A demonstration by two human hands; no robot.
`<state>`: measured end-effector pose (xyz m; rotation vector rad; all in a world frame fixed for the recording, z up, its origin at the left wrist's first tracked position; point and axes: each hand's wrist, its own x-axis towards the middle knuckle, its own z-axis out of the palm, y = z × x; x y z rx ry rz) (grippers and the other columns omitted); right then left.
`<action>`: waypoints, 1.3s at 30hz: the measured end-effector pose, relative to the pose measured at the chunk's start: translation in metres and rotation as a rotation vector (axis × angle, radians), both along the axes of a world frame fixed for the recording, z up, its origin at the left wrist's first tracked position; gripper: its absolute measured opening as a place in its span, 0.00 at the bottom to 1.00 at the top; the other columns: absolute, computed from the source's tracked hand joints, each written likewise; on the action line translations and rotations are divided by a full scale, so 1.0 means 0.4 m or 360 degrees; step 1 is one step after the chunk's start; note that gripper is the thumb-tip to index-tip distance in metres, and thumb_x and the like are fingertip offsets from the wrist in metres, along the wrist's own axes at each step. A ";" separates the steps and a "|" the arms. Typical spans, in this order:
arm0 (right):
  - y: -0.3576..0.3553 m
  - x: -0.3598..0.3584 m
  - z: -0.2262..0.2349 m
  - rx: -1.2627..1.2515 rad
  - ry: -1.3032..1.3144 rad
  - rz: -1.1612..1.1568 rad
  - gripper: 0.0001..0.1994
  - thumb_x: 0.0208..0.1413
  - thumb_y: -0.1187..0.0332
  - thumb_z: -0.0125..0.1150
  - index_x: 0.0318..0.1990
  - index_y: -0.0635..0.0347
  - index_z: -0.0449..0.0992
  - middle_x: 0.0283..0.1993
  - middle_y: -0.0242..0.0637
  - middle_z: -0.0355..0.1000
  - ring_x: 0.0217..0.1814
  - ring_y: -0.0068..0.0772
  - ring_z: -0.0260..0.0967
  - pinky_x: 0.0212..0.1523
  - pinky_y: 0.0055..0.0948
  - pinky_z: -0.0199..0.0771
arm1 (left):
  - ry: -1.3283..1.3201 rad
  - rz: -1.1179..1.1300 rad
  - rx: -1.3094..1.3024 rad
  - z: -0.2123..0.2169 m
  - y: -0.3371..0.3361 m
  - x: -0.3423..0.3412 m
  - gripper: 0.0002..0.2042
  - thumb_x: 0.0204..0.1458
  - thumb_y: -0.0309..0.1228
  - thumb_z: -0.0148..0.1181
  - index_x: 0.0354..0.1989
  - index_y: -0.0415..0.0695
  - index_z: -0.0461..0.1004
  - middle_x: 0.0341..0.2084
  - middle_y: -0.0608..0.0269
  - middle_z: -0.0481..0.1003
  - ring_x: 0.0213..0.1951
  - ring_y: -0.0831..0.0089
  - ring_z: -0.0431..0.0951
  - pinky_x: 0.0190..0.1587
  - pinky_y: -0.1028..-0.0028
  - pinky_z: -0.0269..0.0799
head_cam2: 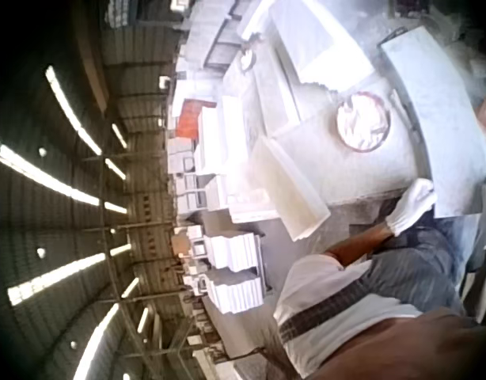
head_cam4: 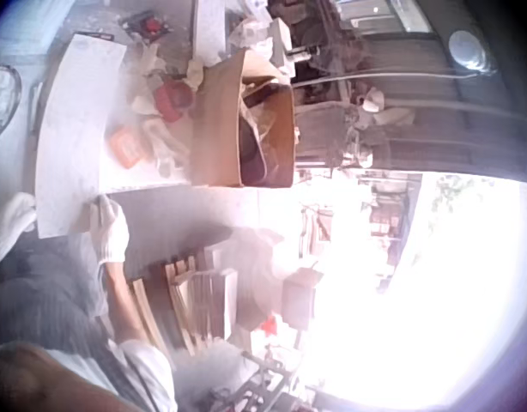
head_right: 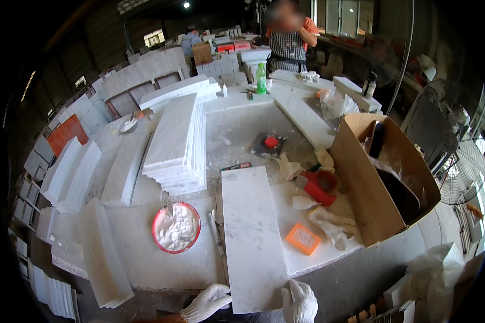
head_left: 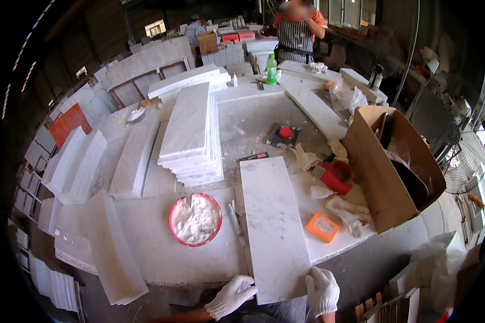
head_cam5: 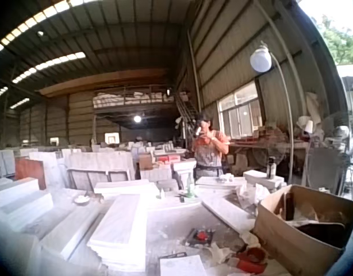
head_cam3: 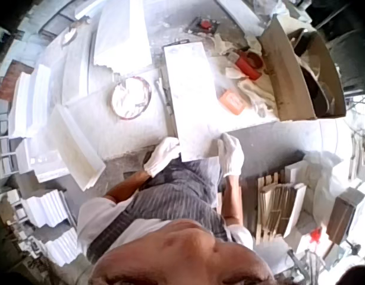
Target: The person applies a white paste from a red bowl onto a rectangular white tile using a metal putty knife, spreading it into surface imperfections. The person repeatedly scoops paste and smooths it over the tile surface, then flips the tile to work on the other side.
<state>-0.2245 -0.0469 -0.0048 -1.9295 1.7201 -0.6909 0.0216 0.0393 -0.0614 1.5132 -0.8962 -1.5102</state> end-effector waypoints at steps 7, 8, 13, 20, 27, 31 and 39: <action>0.004 0.025 0.026 -0.0264 -0.0043 -0.0074 0.14 0.55 0.63 0.67 0.44 0.62 0.79 0.47 0.50 0.76 0.49 0.53 0.74 0.52 0.43 0.74 | -0.0026 0.0024 0.0002 0.005 -0.017 -0.016 0.15 0.59 0.34 0.63 0.47 0.37 0.71 0.35 0.63 0.77 0.37 0.79 0.76 0.43 0.74 0.74; 0.005 0.029 0.023 -0.0303 -0.0007 -0.0089 0.14 0.55 0.63 0.67 0.44 0.62 0.79 0.47 0.50 0.76 0.49 0.53 0.74 0.52 0.43 0.74 | -0.0027 0.0029 0.0003 0.006 -0.020 -0.016 0.15 0.59 0.34 0.63 0.47 0.37 0.71 0.35 0.64 0.77 0.37 0.79 0.76 0.43 0.75 0.74; 0.012 0.056 0.023 -0.0403 0.0053 -0.0104 0.14 0.54 0.63 0.67 0.44 0.62 0.80 0.47 0.50 0.76 0.50 0.54 0.73 0.53 0.44 0.73 | -0.0024 0.0029 -0.0006 0.007 -0.029 -0.025 0.14 0.59 0.34 0.63 0.46 0.38 0.72 0.34 0.65 0.76 0.37 0.80 0.75 0.42 0.75 0.73; 0.041 0.084 0.037 -0.0558 -0.0023 -0.0013 0.12 0.50 0.68 0.70 0.41 0.64 0.81 0.44 0.49 0.77 0.48 0.53 0.74 0.52 0.44 0.73 | -0.0013 0.0085 0.0005 0.006 -0.031 -0.023 0.13 0.59 0.35 0.63 0.44 0.39 0.73 0.33 0.67 0.76 0.36 0.81 0.74 0.41 0.76 0.72; 0.049 0.090 0.053 -0.0646 -0.0099 0.0084 0.09 0.48 0.73 0.70 0.36 0.65 0.79 0.43 0.49 0.78 0.45 0.54 0.75 0.48 0.44 0.75 | 0.0002 0.0162 0.0014 0.002 -0.027 -0.023 0.12 0.59 0.35 0.63 0.43 0.39 0.74 0.32 0.68 0.75 0.35 0.82 0.73 0.40 0.76 0.70; 0.051 0.084 0.053 -0.0617 -0.0192 0.0080 0.10 0.48 0.73 0.70 0.37 0.64 0.78 0.44 0.48 0.78 0.47 0.54 0.74 0.50 0.45 0.74 | 0.0018 0.0212 -0.0010 0.003 -0.022 -0.028 0.12 0.59 0.35 0.63 0.42 0.40 0.75 0.31 0.69 0.75 0.34 0.83 0.72 0.39 0.76 0.70; 0.060 0.062 0.044 -0.0329 -0.0472 0.0043 0.20 0.58 0.65 0.64 0.57 0.61 0.74 0.58 0.50 0.70 0.58 0.50 0.70 0.59 0.42 0.70 | 0.0098 0.0282 0.0032 0.043 -0.016 -0.008 0.11 0.59 0.36 0.63 0.40 0.41 0.76 0.29 0.71 0.74 0.33 0.84 0.71 0.38 0.77 0.68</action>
